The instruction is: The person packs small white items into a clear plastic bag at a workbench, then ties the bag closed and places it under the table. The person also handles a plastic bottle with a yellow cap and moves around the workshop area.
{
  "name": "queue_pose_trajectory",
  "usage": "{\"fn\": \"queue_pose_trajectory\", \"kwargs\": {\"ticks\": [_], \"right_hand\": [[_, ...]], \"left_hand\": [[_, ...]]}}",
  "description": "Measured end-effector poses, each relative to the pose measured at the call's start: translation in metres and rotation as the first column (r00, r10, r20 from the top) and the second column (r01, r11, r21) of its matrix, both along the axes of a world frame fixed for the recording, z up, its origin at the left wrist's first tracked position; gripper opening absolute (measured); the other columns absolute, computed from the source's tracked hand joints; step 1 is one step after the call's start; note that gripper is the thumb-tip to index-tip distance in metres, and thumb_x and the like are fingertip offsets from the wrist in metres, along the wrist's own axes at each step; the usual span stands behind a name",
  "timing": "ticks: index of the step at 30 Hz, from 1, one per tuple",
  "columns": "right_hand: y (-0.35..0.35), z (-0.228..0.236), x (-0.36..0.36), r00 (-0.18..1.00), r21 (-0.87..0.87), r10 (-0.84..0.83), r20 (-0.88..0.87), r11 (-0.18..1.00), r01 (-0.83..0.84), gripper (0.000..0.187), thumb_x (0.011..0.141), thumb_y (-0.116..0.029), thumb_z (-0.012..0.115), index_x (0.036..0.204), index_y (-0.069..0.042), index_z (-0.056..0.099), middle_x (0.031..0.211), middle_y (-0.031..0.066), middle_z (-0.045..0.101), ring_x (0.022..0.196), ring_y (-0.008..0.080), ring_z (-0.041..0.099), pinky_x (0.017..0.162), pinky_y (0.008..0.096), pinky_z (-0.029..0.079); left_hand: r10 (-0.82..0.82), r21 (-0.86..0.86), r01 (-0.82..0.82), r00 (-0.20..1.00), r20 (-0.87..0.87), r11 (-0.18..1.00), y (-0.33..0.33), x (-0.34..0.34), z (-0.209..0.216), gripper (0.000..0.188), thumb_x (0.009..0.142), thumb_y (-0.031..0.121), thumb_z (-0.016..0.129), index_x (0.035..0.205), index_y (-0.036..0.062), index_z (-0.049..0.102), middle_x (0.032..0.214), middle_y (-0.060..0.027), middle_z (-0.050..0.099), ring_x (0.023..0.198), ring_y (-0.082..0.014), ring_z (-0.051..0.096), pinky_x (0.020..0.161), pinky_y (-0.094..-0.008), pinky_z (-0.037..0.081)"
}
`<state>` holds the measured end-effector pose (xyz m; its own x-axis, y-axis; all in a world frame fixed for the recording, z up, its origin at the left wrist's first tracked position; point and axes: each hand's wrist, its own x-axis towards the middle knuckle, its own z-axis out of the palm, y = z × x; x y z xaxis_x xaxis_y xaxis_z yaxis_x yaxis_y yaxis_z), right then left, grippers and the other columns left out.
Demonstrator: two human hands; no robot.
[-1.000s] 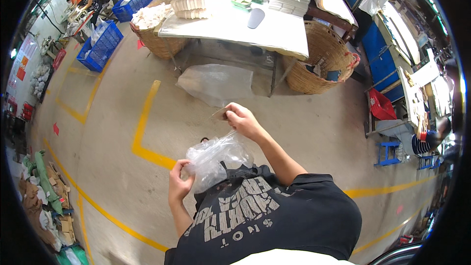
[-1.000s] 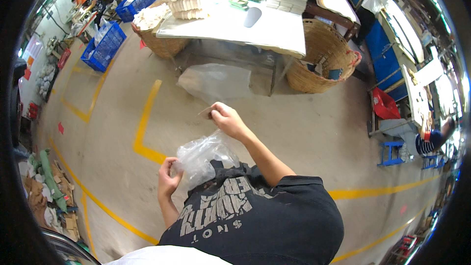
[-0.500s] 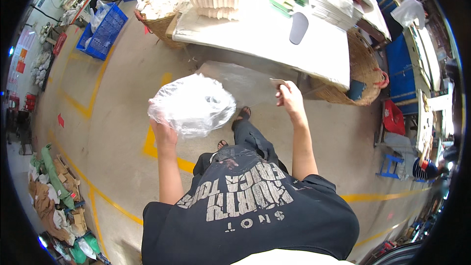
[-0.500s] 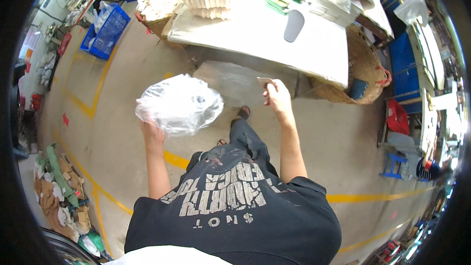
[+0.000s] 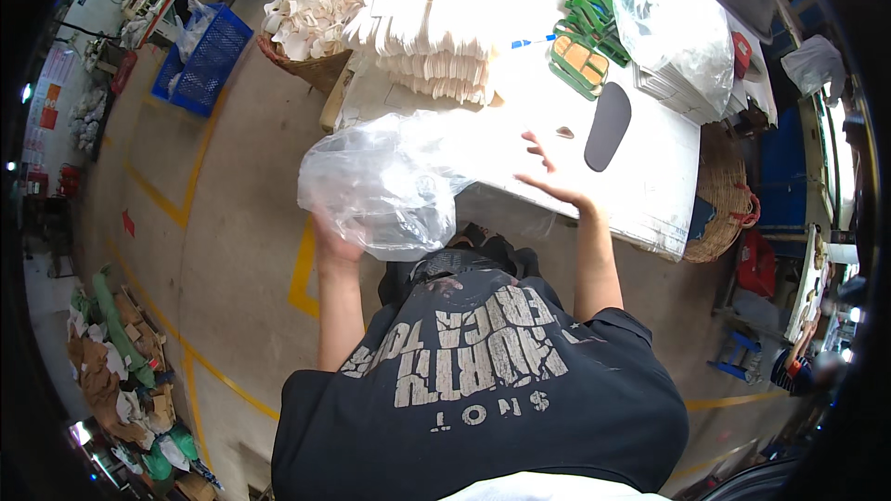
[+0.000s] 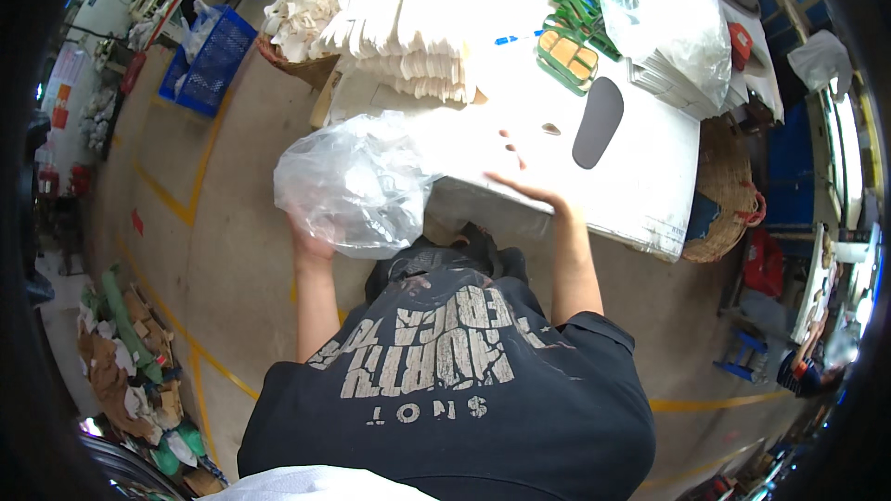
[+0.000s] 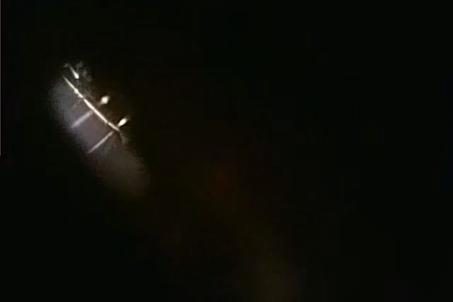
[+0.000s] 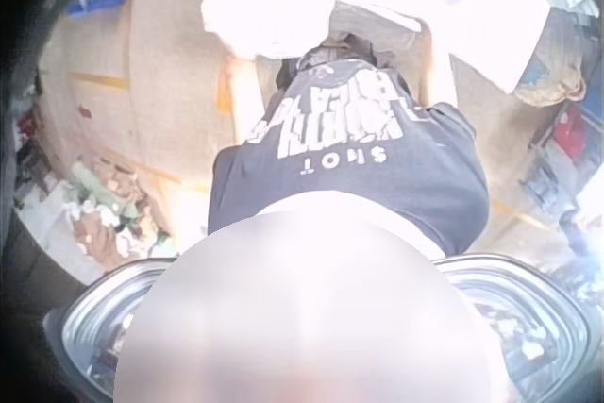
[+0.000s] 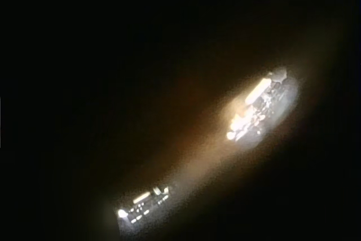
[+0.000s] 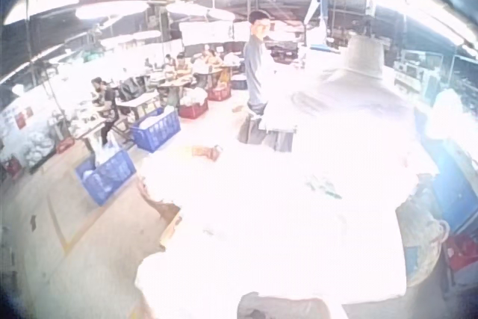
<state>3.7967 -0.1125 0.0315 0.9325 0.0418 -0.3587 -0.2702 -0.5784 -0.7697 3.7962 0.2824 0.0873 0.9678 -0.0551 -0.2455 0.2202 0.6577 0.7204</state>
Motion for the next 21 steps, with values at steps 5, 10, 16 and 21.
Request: {"fn": "queue_pose_trajectory", "kwargs": {"ticks": [5, 10, 16, 21], "right_hand": [[0.083, 0.037, 0.054, 0.799, 0.155, 0.184, 0.572, 0.933, -0.325, 0.051, 0.1, -0.03, 0.066, 0.148, -0.017, 0.054, 0.137, 0.014, 0.061, 0.129, 0.0278, 0.056, 0.111, 0.0419, 0.044], [0.09, 0.022, 0.094, 0.886, 0.738, -0.463, -0.031, 0.587, 0.332, 0.039, 0.11, -0.037, 0.05, 0.125, -0.004, 0.064, 0.102, -0.0001, 0.065, 0.089, 0.0098, 0.057, 0.08, 0.0288, 0.05], [0.09, 0.003, 0.11, 0.793, 0.804, -0.584, -0.172, 0.382, 0.456, 0.034, 0.109, -0.035, 0.053, 0.124, -0.007, 0.065, 0.102, 0.0024, 0.065, 0.086, 0.0113, 0.06, 0.073, 0.0272, 0.05], [0.107, 0.003, 0.099, 0.91, 0.94, -0.273, -0.312, 0.052, 0.338, 0.04, 0.106, -0.032, 0.059, 0.131, 0.0, 0.061, 0.111, 0.0103, 0.068, 0.098, 0.0198, 0.067, 0.083, 0.0291, 0.056]], "left_hand": [[-0.132, 0.0, 0.134, 0.976, -0.174, 0.991, 0.0, 0.048, -0.025, 0.055, 0.107, 0.042, 0.045, 0.141, -0.0007, 0.055, 0.135, -0.0185, 0.063, 0.124, -0.0325, 0.062, 0.104, -0.0494, 0.054], [-0.303, 0.011, 0.307, 0.943, -0.139, 0.952, 0.033, 0.112, -0.055, 0.053, 0.103, 0.033, 0.047, 0.136, -0.0077, 0.057, 0.13, -0.0251, 0.065, 0.121, -0.0367, 0.064, 0.102, -0.0515, 0.054], [-0.476, -0.502, 0.401, 0.879, -0.025, 0.766, 0.073, 0.176, -0.053, 0.061, 0.1, 0.034, 0.053, 0.139, -0.0131, 0.054, 0.135, -0.0276, 0.063, 0.126, -0.0404, 0.062, 0.103, -0.0558, 0.053], [-0.566, -0.268, 0.519, 0.813, -0.136, 0.811, 0.088, 0.218, -0.04, 0.056, 0.104, 0.034, 0.052, 0.137, -0.01, 0.056, 0.135, -0.0241, 0.065, 0.127, -0.037, 0.062, 0.103, -0.0518, 0.054]]}}
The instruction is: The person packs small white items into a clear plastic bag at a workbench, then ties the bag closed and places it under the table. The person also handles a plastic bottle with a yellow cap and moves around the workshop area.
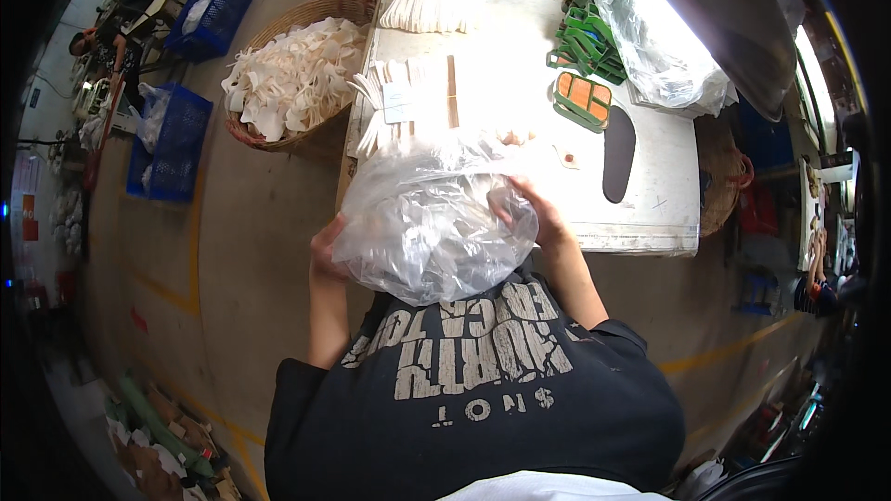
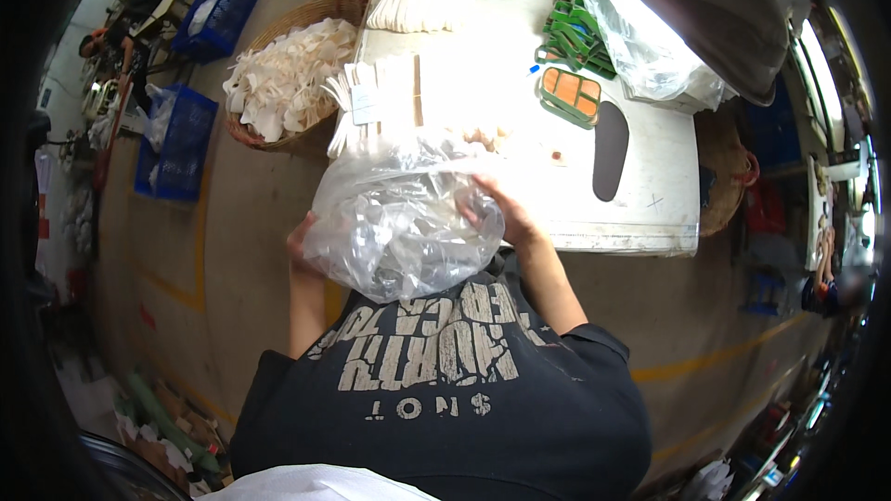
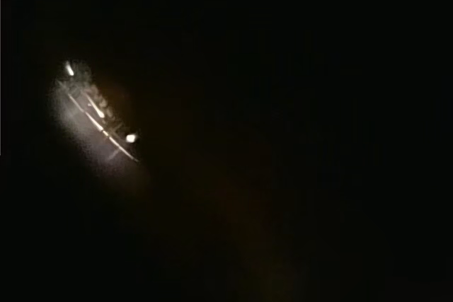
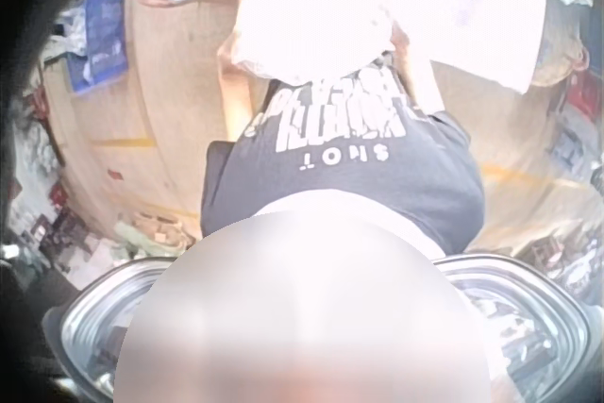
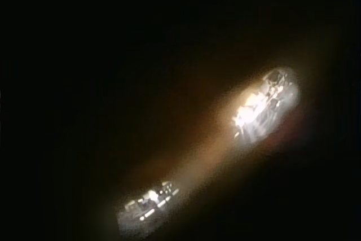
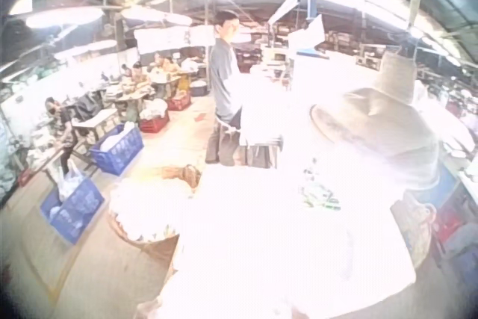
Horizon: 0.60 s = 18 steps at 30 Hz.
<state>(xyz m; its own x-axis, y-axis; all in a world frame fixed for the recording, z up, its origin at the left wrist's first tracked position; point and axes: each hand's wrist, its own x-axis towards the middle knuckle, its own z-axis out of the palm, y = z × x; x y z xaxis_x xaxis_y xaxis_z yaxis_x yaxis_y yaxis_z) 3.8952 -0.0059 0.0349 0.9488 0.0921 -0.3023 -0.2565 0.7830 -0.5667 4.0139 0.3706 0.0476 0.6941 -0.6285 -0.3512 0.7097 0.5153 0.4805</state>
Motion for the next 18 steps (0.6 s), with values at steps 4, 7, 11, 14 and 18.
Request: {"fn": "queue_pose_trajectory", "kwargs": {"ticks": [4, 7, 11, 14, 18], "right_hand": [[0.002, -0.016, -0.01, 0.965, -0.058, 0.082, 0.248, 0.996, -0.069, 0.056, 0.095, -0.037, 0.07, 0.131, 0.005, 0.061, 0.123, 0.0197, 0.067, 0.114, 0.032, 0.066, 0.1, 0.042, 0.053], [0.016, 0.039, 0.013, 0.725, -0.478, 0.416, 0.549, 0.868, -0.136, 0.059, 0.089, -0.038, 0.076, 0.126, 0.007, 0.064, 0.123, 0.021, 0.067, 0.117, 0.0337, 0.065, 0.101, 0.0447, 0.052], [0.039, 0.136, 0.042, 0.652, -0.976, 0.75, 0.11, 0.206, -0.072, 0.041, 0.088, -0.036, 0.078, 0.102, 0.002, 0.075, 0.104, 0.0152, 0.066, 0.104, 0.0294, 0.063, 0.092, 0.0439, 0.05], [0.04, 0.147, 0.034, 0.795, -0.997, 0.603, 0.058, 0.003, 0.071, 0.05, 0.086, -0.032, 0.08, 0.123, -0.002, 0.07, 0.121, 0.014, 0.063, 0.12, 0.028, 0.058, 0.104, 0.0427, 0.046], [0.005, 0.141, 0.032, 0.798, -0.907, 0.432, 0.421, 0.222, 0.358, 0.07, 0.086, -0.022, 0.079, 0.149, -0.008, 0.051, 0.148, 0.0147, 0.052, 0.131, 0.0312, 0.053, 0.115, 0.0443, 0.04]], "left_hand": [[0.029, 0.224, -0.04, 0.998, 0.053, 0.974, 0.008, 0.04, 0.021, 0.048, 0.104, 0.037, 0.052, 0.125, -0.0057, 0.059, 0.122, -0.0203, 0.066, 0.113, -0.032, 0.065, 0.1, -0.0496, 0.054], [0.068, 0.327, -0.102, 0.991, 0.113, 0.939, 0.011, 0.076, 0.054, 0.044, 0.103, 0.04, 0.054, 0.114, -0.0025, 0.061, 0.109, -0.0169, 0.067, 0.1, -0.028, 0.068, 0.098, -0.0481, 0.053], [-0.078, 0.084, 0.032, 0.764, 0.64, 0.996, 0.025, 0.126, 0.065, 0.027, 0.103, 0.026, 0.054, 0.095, 0.0014, 0.06, 0.089, -0.0055, 0.054, 0.082, -0.0171, 0.053, 0.086, -0.034, 0.044], [-0.235, 0.393, -0.159, 0.584, 0.777, 0.905, 0.023, 0.133, 0.09, 0.023, 0.102, 0.015, 0.056, 0.084, -0.0004, 0.06, 0.093, -0.001, 0.05, 0.082, -0.0122, 0.048, 0.077, -0.0246, 0.038], [-0.323, 0.547, -0.327, 0.538, 0.778, 0.771, 0.014, 0.126, 0.082, 0.017, 0.098, 0.012, 0.058, 0.106, -0.0026, 0.064, 0.099, -0.0022, 0.056, 0.086, -0.0083, 0.05, 0.079, -0.0237, 0.04]]}}
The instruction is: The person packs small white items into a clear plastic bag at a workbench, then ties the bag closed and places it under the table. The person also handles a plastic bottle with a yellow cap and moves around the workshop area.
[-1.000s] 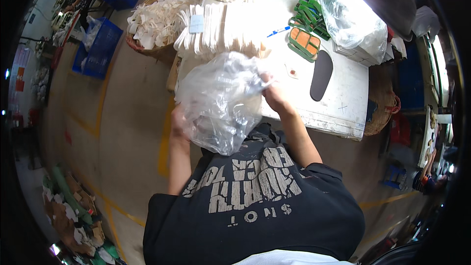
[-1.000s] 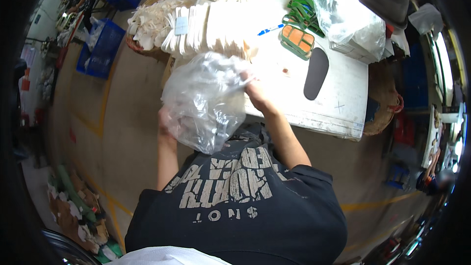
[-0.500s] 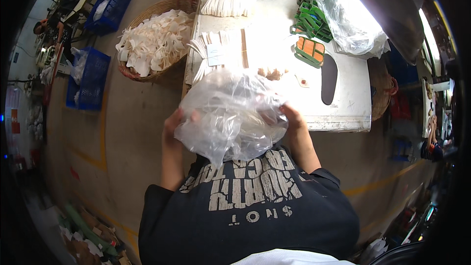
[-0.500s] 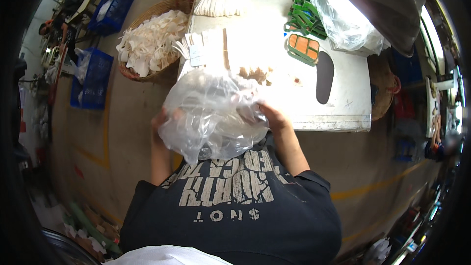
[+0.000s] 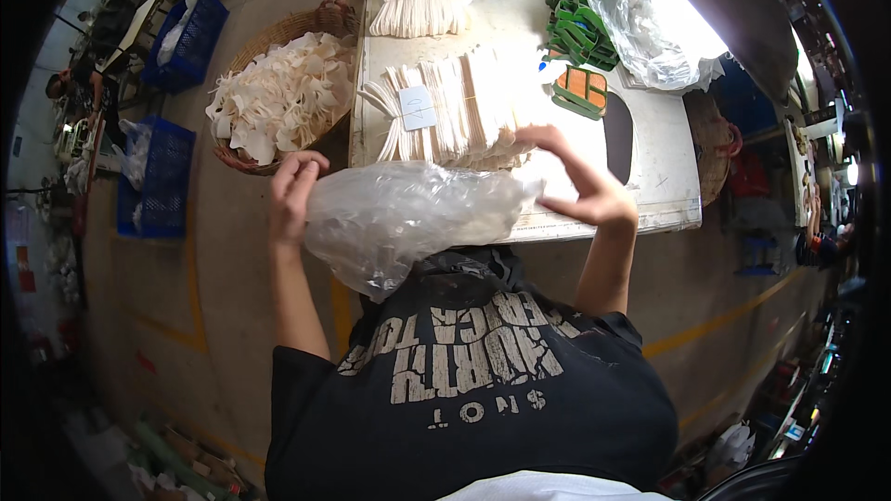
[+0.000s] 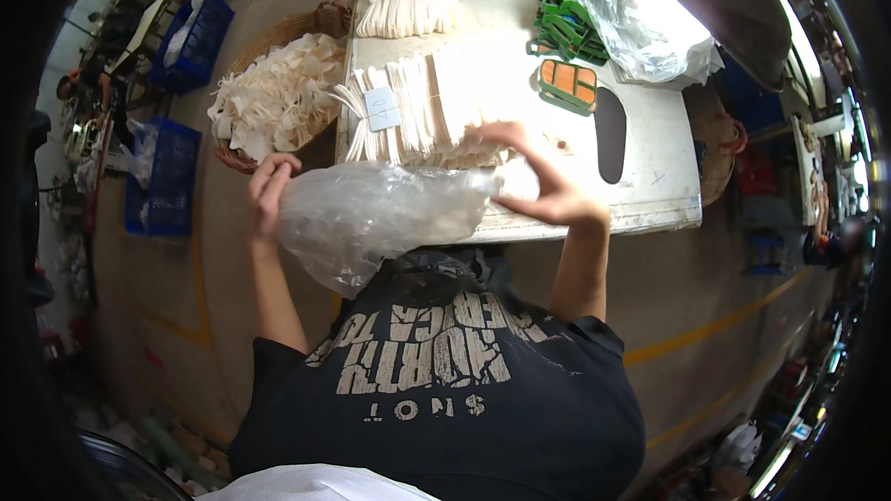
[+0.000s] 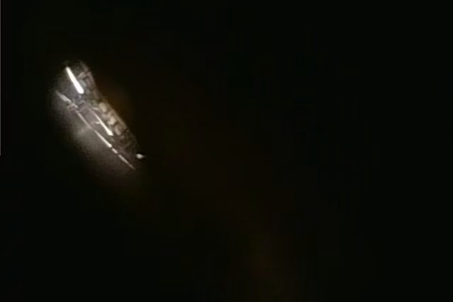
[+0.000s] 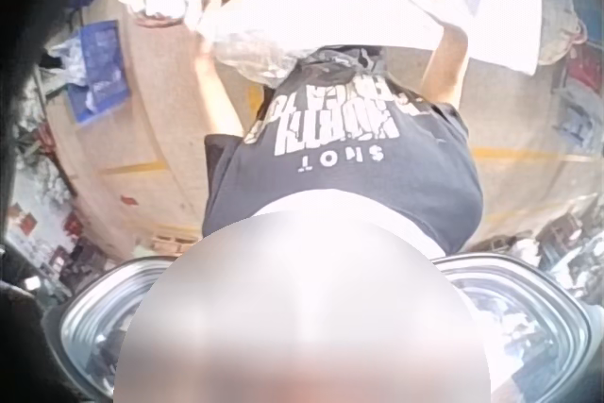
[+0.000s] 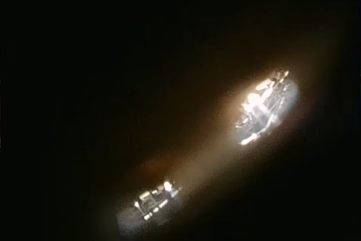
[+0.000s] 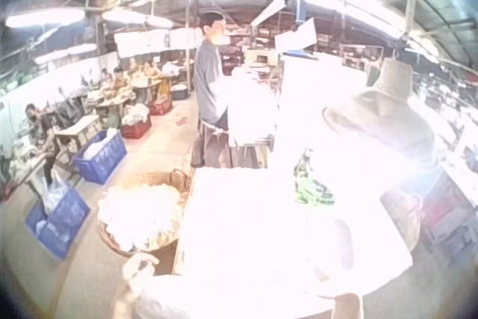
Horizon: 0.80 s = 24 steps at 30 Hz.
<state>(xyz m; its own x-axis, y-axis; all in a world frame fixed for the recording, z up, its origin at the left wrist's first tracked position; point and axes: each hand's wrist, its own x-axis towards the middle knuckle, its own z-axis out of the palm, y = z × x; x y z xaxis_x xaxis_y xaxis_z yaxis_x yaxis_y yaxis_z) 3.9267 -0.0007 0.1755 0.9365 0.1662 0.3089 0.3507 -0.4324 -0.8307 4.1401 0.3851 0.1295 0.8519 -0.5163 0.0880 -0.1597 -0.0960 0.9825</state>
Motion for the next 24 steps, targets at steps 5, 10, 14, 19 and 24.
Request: {"fn": "queue_pose_trajectory", "kwargs": {"ticks": [5, 10, 14, 19, 24], "right_hand": [[-0.009, -0.051, 0.026, 0.613, -0.108, -0.79, -0.012, 0.61, 0.785, 0.067, 0.096, -0.04, 0.075, 0.147, -0.005, 0.052, 0.148, 0.0128, 0.053, 0.131, 0.0263, 0.052, 0.11, 0.0403, 0.043], [0.021, -0.086, 0.022, 0.586, 0.153, -0.749, -0.309, 0.569, 0.808, 0.071, 0.094, -0.043, 0.077, 0.136, 0.009, 0.053, 0.116, 0.0202, 0.067, 0.112, 0.029, 0.067, 0.098, 0.0386, 0.052], [0.019, -0.07, -0.013, 0.567, 0.654, -0.737, -0.367, 0.229, 0.721, 0.035, 0.099, -0.014, 0.072, 0.123, 0.007, 0.059, 0.111, 0.0148, 0.067, 0.099, 0.0178, 0.068, 0.09, 0.0316, 0.058], [-0.02, -0.074, -0.086, 0.395, 0.743, -0.879, -0.267, 0.073, 0.665, 0.014, 0.099, -0.003, 0.062, 0.112, -0.001, 0.057, 0.106, 0.0082, 0.065, 0.095, 0.0168, 0.067, 0.087, 0.0359, 0.059], [-0.07, -0.15, -0.132, 0.089, 0.619, -0.948, -0.305, -0.126, 0.775, 0.028, 0.102, -0.006, 0.062, 0.129, -0.003, 0.057, 0.108, 0.0053, 0.065, 0.099, 0.0153, 0.065, 0.087, 0.0337, 0.056]], "left_hand": [[-0.093, -0.062, 0.093, 0.996, 0.01, 0.994, -0.057, -0.021, -0.02, 0.055, 0.094, 0.011, 0.059, 0.146, -0.0029, 0.05, 0.123, -0.0064, 0.062, 0.087, -0.0047, 0.05, 0.073, -0.023, 0.043], [-0.255, -0.008, 0.256, 0.961, -0.11, 0.967, -0.089, -0.049, -0.009, 0.078, 0.084, 0.005, 0.06, 0.158, -0.0027, 0.037, 0.154, -0.0171, 0.049, 0.098, -0.0102, 0.057, 0.07, -0.0261, 0.047], [-0.398, -0.043, 0.399, 0.917, 0.02, 0.916, -0.115, -0.072, 0.013, 0.082, 0.08, 0.003, 0.057, 0.159, -0.0025, 0.035, 0.155, -0.0235, 0.047, 0.137, -0.0314, 0.048, 0.113, -0.0377, 0.04], [-0.643, 0.099, 0.636, 0.751, 0.149, 0.766, -0.168, -0.098, 0.013, 0.088, 0.082, 0.011, 0.062, 0.164, 0.0092, 0.029, 0.165, -0.0206, 0.036, 0.15, -0.035, 0.04, 0.124, -0.0416, 0.035], [-0.657, 0.162, 0.649, 0.662, 0.361, 0.743, -0.2, -0.121, -0.005, 0.068, 0.083, 0.006, 0.061, 0.15, 0.0108, 0.052, 0.145, -0.0146, 0.058, 0.114, -0.0242, 0.063, 0.097, -0.0409, 0.053]]}}
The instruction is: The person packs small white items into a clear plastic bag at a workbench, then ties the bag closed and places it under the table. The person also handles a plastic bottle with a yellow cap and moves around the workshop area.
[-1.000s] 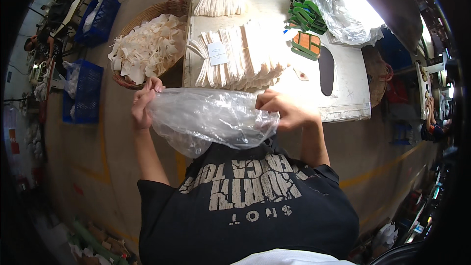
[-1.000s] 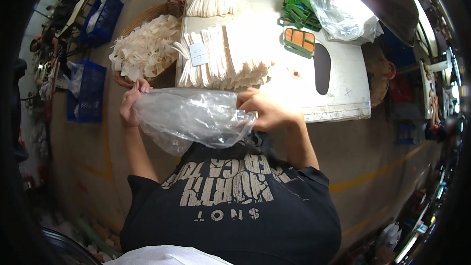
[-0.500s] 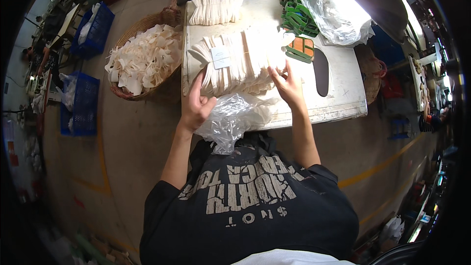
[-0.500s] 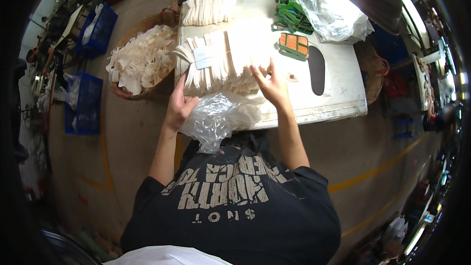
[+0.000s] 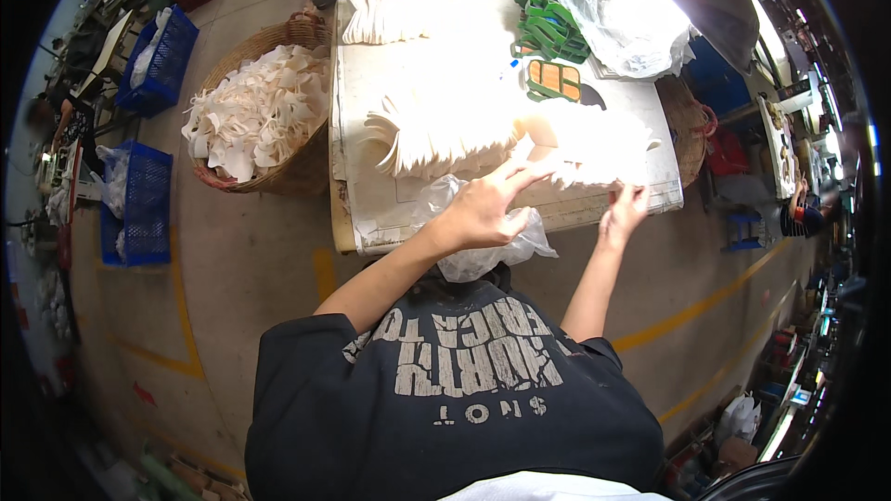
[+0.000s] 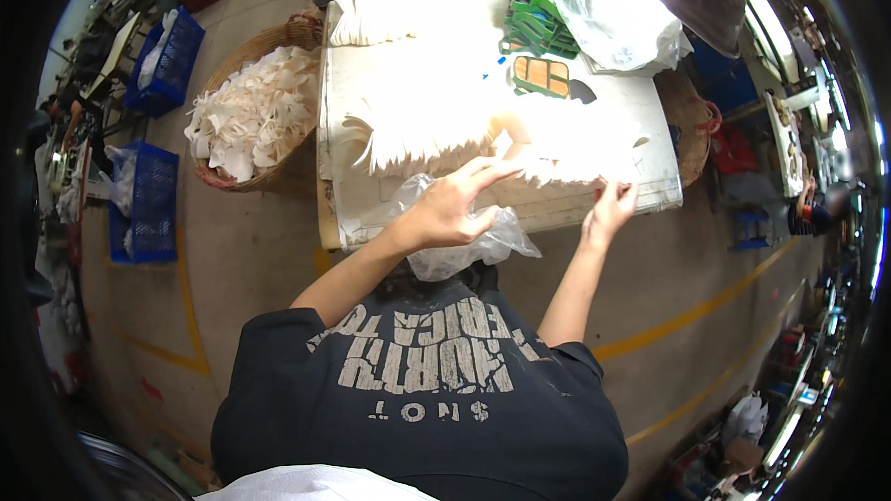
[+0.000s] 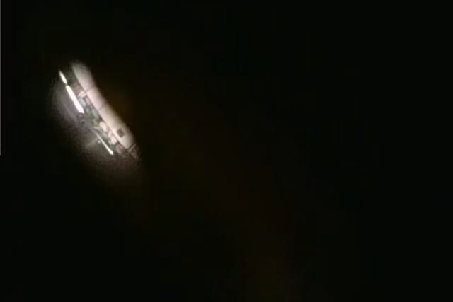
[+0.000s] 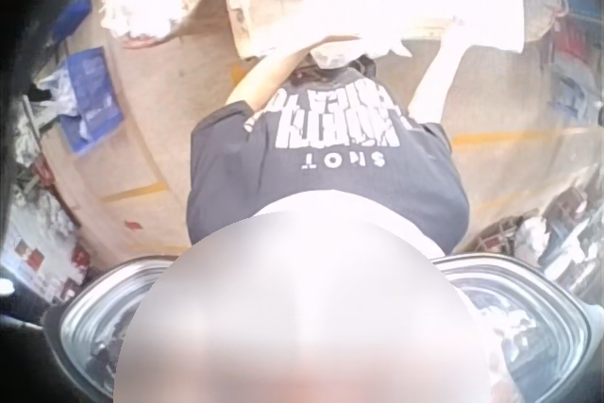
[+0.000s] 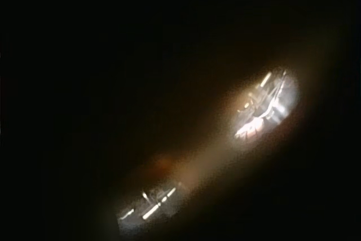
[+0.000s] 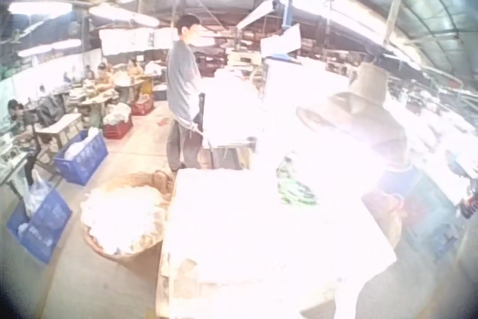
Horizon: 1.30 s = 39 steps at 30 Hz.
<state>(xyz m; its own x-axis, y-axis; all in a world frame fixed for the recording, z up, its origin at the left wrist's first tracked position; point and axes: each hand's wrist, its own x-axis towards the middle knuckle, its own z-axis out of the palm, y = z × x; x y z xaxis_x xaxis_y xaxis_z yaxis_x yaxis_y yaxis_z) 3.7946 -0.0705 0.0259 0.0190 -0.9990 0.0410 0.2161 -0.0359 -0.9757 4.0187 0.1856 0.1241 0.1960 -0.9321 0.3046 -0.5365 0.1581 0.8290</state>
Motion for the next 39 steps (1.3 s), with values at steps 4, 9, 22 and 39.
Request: {"fn": "queue_pose_trajectory", "kwargs": {"ticks": [4, 9, 22, 39], "right_hand": [[-0.02, -0.089, -0.027, 0.759, 0.06, 0.176, -0.627, 0.982, -0.178, 0.043, 0.101, -0.01, 0.063, 0.141, 0.004, 0.055, 0.122, 0.0144, 0.067, 0.111, 0.0232, 0.064, 0.097, 0.0345, 0.05], [0.034, -0.036, 0.009, 0.574, -0.259, -0.137, -0.807, 0.956, -0.136, 0.035, 0.101, -0.014, 0.063, 0.13, 0.006, 0.063, 0.119, 0.0178, 0.07, 0.111, 0.0234, 0.065, 0.097, 0.0353, 0.052], [0.177, 0.02, 0.146, 0.019, 0.412, 0.866, -0.499, 0.257, -0.874, 0.05, 0.1, -0.022, 0.059, 0.146, -0.004, 0.054, 0.125, 0.0174, 0.069, 0.113, 0.0253, 0.067, 0.096, 0.0381, 0.053], [0.127, 0.108, 0.166, 0.232, -0.134, 0.487, -0.842, 0.229, -0.964, 0.077, 0.086, -0.044, 0.081, 0.151, -0.015, 0.051, 0.146, 0.0204, 0.051, 0.143, 0.0389, 0.04, 0.118, 0.0556, 0.034]], "left_hand": [[0.0, 0.31, 0.09, 0.96, -0.28, 0.946, 0.029, 0.019, 0.013, 0.042, 0.08, 0.004, 0.057, 0.116, 0.0118, 0.078, 0.104, -0.0093, 0.076, 0.077, -0.0131, 0.064, 0.068, -0.0303, 0.053], [-0.013, -0.195, -0.122, 0.815, -0.579, 0.973, 0.098, 0.065, -0.026, 0.034, 0.068, 0.002, 0.048, 0.08, -0.0024, 0.079, 0.067, -0.0088, 0.063, 0.053, -0.0112, 0.043, 0.055, -0.0275, 0.036], [0.36, 0.705, -0.344, 0.923, 0.134, 0.62, 0.169, 0.067, -0.006, 0.018, 0.088, 0.017, 0.058, 0.091, 0.0082, 0.074, 0.072, -0.0137, 0.07, 0.072, -0.0323, 0.07, 0.07, -0.0404, 0.053], [0.758, 0.217, -0.784, 0.619, 0.207, 0.581, 0.205, 0.105, -0.071, 0.042, 0.097, 0.021, 0.073, 0.134, 0.0031, 0.062, 0.127, -0.0153, 0.061, 0.101, -0.0285, 0.066, 0.085, -0.0384, 0.056]]}}
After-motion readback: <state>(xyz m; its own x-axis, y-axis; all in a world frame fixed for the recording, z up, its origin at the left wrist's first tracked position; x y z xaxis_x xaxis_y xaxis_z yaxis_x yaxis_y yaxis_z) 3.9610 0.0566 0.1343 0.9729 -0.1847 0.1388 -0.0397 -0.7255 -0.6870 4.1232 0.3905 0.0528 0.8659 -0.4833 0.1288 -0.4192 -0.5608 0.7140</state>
